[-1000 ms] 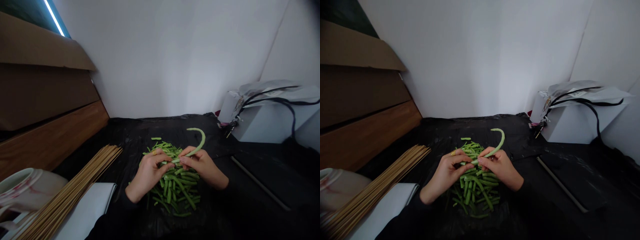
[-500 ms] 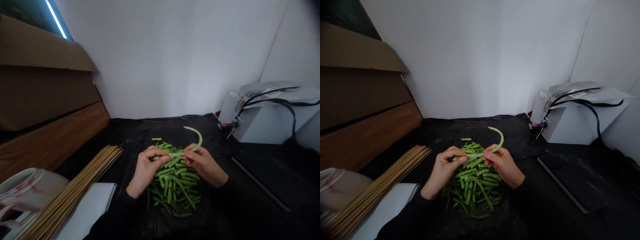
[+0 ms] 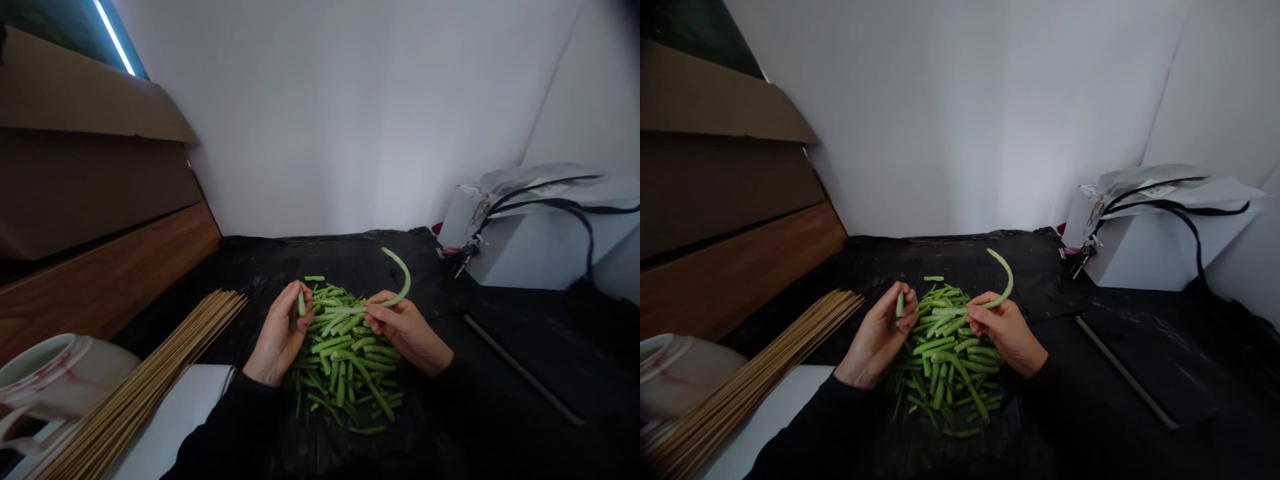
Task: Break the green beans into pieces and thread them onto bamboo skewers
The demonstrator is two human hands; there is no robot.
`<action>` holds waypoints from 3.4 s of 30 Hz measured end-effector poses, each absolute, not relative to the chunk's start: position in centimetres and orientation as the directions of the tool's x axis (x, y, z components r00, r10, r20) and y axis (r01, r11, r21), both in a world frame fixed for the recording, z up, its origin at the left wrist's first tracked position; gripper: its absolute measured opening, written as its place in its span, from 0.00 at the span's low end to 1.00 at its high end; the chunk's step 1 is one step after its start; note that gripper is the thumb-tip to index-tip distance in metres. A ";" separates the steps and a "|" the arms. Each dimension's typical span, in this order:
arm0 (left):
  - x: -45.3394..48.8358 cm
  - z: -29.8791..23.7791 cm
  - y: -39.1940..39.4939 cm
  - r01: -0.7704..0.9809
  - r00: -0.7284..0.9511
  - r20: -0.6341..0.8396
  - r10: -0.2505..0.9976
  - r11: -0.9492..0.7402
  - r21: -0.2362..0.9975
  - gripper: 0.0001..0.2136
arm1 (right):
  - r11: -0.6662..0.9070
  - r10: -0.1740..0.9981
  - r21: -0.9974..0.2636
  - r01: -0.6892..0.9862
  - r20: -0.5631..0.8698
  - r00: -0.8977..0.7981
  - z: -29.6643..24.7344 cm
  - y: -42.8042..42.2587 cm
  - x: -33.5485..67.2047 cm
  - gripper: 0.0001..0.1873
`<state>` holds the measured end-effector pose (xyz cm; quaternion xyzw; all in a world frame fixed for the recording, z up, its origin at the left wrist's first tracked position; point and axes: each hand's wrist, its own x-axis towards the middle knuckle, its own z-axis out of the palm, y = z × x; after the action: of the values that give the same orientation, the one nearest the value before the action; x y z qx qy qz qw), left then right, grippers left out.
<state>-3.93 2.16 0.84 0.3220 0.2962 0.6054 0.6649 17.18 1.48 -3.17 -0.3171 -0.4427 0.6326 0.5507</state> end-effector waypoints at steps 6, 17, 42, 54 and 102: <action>-3.7 0.9 1.8 -0.568 0.213 -0.012 0.977 0.133 0.812 0.06 | 0.107 0.984 -0.931 -0.348 0.150 -0.098 -2.6 1.7 17.7 0.13; -2.8 -1.4 1.5 0.536 0.327 0.457 0.828 -0.560 0.632 0.04 | 0.422 0.906 -0.835 0.354 0.402 -0.132 -3.5 1.7 17.4 0.03; -3.0 0.3 0.8 0.241 0.151 0.355 0.922 -0.383 0.892 0.15 | 0.111 0.846 -0.942 -0.316 0.257 -0.468 -0.9 -0.2 18.0 0.15; -3.1 1.0 0.6 0.261 0.320 0.409 0.855 -0.494 0.829 0.07 | 0.006 0.990 -0.893 -0.449 0.069 -0.124 -1.2 1.2 17.9 0.12; -1.8 -0.8 0.6 0.012 0.093 0.207 0.974 -0.209 0.978 0.10 | -0.026 0.969 -0.886 -0.463 0.091 -0.228 -1.7 0.3 16.8 0.13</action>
<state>-1.83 0.62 -0.81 0.5774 0.4270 0.5210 0.4615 16.79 0.31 -1.73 -0.2927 -0.4324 0.6536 0.5479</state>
